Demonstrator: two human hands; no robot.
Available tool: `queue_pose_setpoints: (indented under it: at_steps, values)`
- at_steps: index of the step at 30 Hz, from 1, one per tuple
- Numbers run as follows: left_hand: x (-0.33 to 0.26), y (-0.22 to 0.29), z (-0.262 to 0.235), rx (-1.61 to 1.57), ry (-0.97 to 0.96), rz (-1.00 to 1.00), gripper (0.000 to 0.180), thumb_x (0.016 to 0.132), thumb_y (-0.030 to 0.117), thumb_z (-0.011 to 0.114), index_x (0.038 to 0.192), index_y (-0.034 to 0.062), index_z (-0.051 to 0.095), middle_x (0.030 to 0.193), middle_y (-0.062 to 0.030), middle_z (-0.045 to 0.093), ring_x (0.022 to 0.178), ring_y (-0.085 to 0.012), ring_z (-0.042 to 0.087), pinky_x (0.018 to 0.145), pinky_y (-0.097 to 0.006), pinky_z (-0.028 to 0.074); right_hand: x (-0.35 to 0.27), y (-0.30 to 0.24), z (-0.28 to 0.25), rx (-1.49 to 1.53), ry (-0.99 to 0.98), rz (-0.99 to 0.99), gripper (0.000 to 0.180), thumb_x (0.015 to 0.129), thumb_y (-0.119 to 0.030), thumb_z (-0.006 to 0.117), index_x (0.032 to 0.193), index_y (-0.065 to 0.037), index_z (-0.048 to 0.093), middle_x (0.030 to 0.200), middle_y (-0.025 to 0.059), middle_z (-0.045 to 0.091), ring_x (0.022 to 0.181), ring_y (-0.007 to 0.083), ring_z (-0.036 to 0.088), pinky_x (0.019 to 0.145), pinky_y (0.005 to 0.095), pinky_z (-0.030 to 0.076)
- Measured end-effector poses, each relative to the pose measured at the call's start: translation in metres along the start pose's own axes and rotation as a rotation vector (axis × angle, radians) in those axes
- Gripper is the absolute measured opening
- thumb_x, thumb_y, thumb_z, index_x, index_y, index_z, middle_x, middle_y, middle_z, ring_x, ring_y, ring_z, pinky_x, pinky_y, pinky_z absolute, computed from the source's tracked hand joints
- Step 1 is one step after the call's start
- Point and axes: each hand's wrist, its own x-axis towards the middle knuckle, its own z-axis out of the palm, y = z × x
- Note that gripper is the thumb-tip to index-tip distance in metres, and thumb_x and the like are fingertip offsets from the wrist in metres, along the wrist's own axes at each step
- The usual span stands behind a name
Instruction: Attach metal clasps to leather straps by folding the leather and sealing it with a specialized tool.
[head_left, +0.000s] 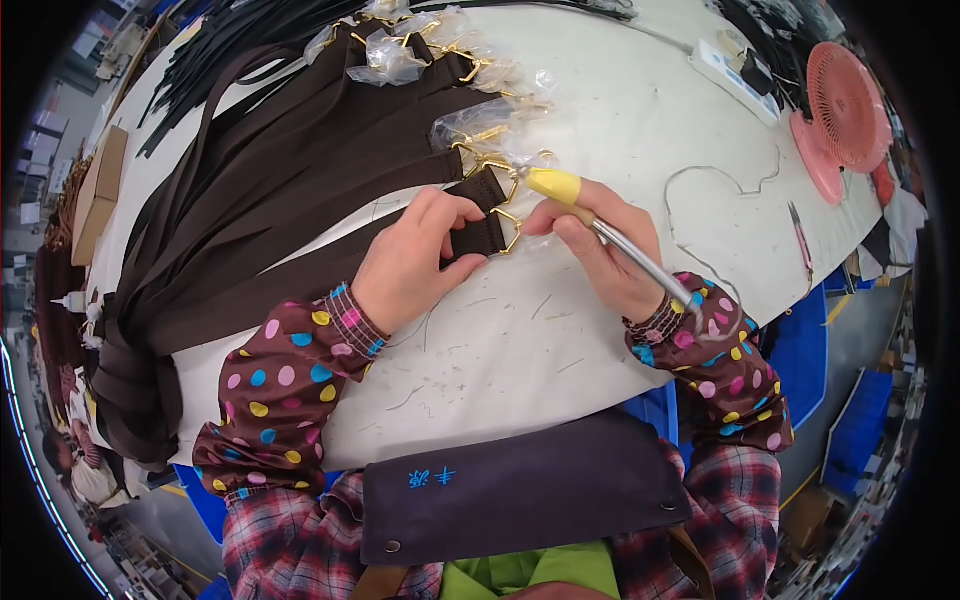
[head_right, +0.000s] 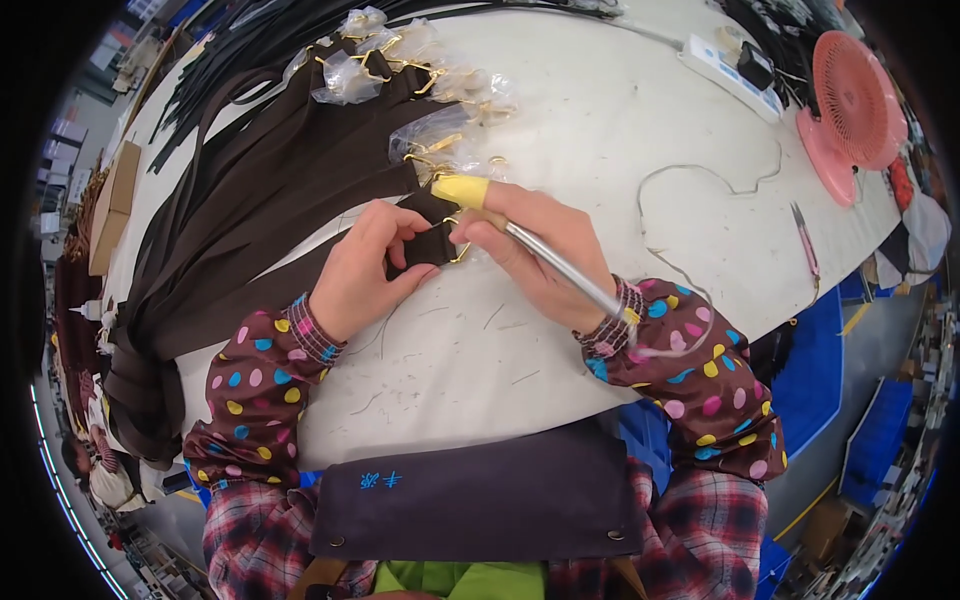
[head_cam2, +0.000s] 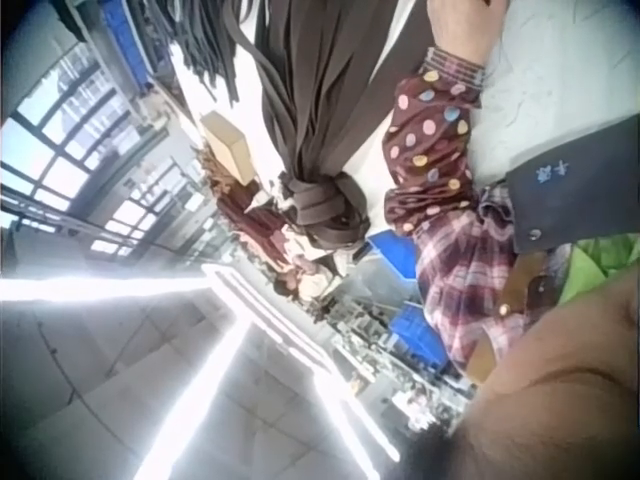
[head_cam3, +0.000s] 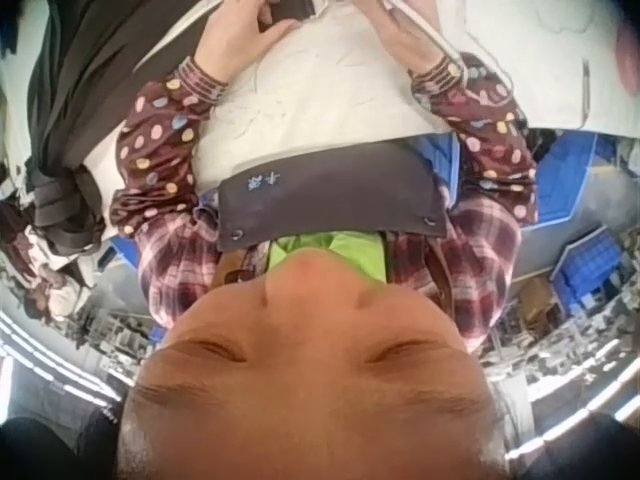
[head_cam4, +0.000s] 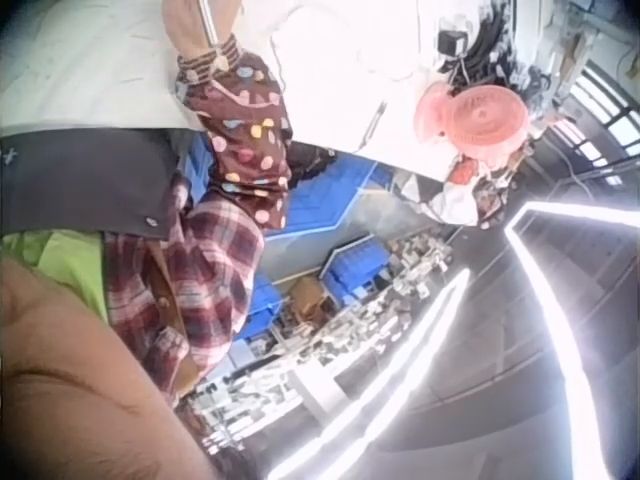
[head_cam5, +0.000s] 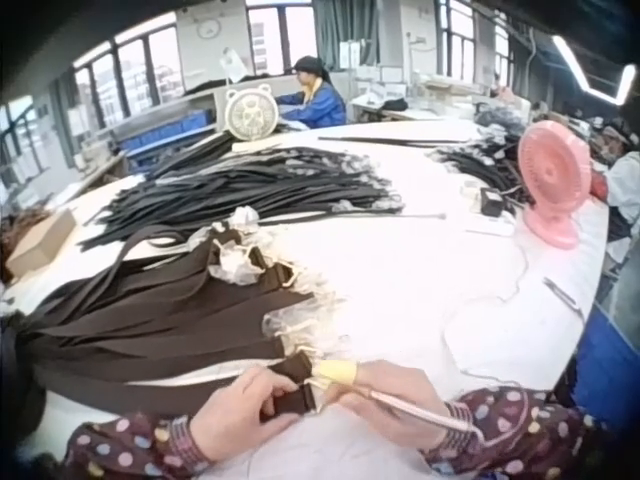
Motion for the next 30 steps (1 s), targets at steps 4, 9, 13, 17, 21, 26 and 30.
queue_pose_setpoints:
  at_steps: [4, 9, 13, 17, 21, 26, 30]
  values:
    - [0.002, 0.002, 0.003, -0.086, -0.031, 0.006, 0.036, 0.073, 0.007, 0.073, 0.103, 0.0076, 0.052, 0.087, -0.0053, 0.051, 0.067, -0.0156, 0.054, 0.061, -0.028, 0.049, -0.001, -0.003, 0.015, 0.370, 0.000, 0.360, 0.017, 0.084, -0.008, 0.064, 0.100, -0.005, 0.058, 0.092, 0.0054, 0.064, 0.078, 0.0252, 0.061, 0.072, 0.0338, 0.046]
    - [0.000, 0.001, 0.004, -0.134, -0.004, -0.053, 0.034, 0.072, 0.005, 0.074, 0.093, 0.0054, 0.047, 0.084, -0.0056, 0.050, 0.066, -0.0157, 0.053, 0.060, -0.028, 0.047, -0.005, 0.008, 0.014, -0.190, -0.065, -0.043, 0.025, 0.077, -0.007, 0.068, 0.100, -0.010, 0.056, 0.086, 0.0030, 0.062, 0.089, 0.0233, 0.060, 0.084, 0.0374, 0.042]
    - [0.002, -0.001, 0.002, -0.177, -0.041, -0.065, 0.036, 0.070, 0.004, 0.075, 0.089, 0.0050, 0.044, 0.083, -0.0063, 0.050, 0.066, -0.0166, 0.052, 0.060, -0.029, 0.046, -0.006, 0.014, 0.023, -0.321, -0.072, -0.176, 0.030, 0.070, -0.007, 0.073, 0.094, -0.011, 0.055, 0.089, 0.0049, 0.060, 0.093, 0.0260, 0.057, 0.088, 0.0405, 0.039]
    - [0.001, -0.003, -0.001, -0.170, -0.069, -0.100, 0.034, 0.071, 0.003, 0.074, 0.091, 0.0049, 0.046, 0.082, -0.0061, 0.050, 0.066, -0.0166, 0.052, 0.060, -0.029, 0.047, -0.011, 0.003, 0.009, -0.136, -0.241, -0.127, 0.028, 0.067, -0.006, 0.076, 0.086, -0.011, 0.055, 0.087, 0.0052, 0.060, 0.092, 0.0267, 0.057, 0.087, 0.0401, 0.040]
    - [0.002, -0.002, 0.002, -0.145, -0.039, 0.029, 0.027, 0.074, 0.005, 0.071, 0.094, 0.0070, 0.053, 0.081, -0.0037, 0.051, 0.065, -0.0152, 0.052, 0.060, -0.028, 0.047, -0.031, -0.021, -0.037, -0.014, -0.546, -0.064, 0.018, 0.074, -0.009, 0.071, 0.087, -0.011, 0.058, 0.089, 0.0042, 0.059, 0.093, 0.0249, 0.056, 0.088, 0.0367, 0.038]
    - [0.003, 0.007, 0.002, -0.015, -0.063, -0.012, 0.020, 0.076, 0.011, 0.071, 0.091, 0.0098, 0.057, 0.080, -0.0018, 0.052, 0.064, -0.0142, 0.053, 0.059, -0.027, 0.046, -0.014, -0.035, -0.058, 0.147, -0.418, -0.074, 0.026, 0.074, -0.005, 0.072, 0.098, -0.011, 0.063, 0.083, 0.0051, 0.062, 0.079, 0.0260, 0.058, 0.080, 0.0350, 0.042]
    - [0.003, 0.002, 0.004, -0.073, -0.041, 0.029, 0.017, 0.077, 0.012, 0.071, 0.087, 0.0083, 0.058, 0.079, -0.0020, 0.053, 0.064, -0.0141, 0.053, 0.058, -0.027, 0.045, 0.002, -0.033, -0.029, 0.452, -0.056, 0.242, 0.011, 0.085, -0.005, 0.065, 0.096, -0.004, 0.064, 0.083, 0.0066, 0.065, 0.072, 0.0136, 0.059, 0.069, 0.0262, 0.045]
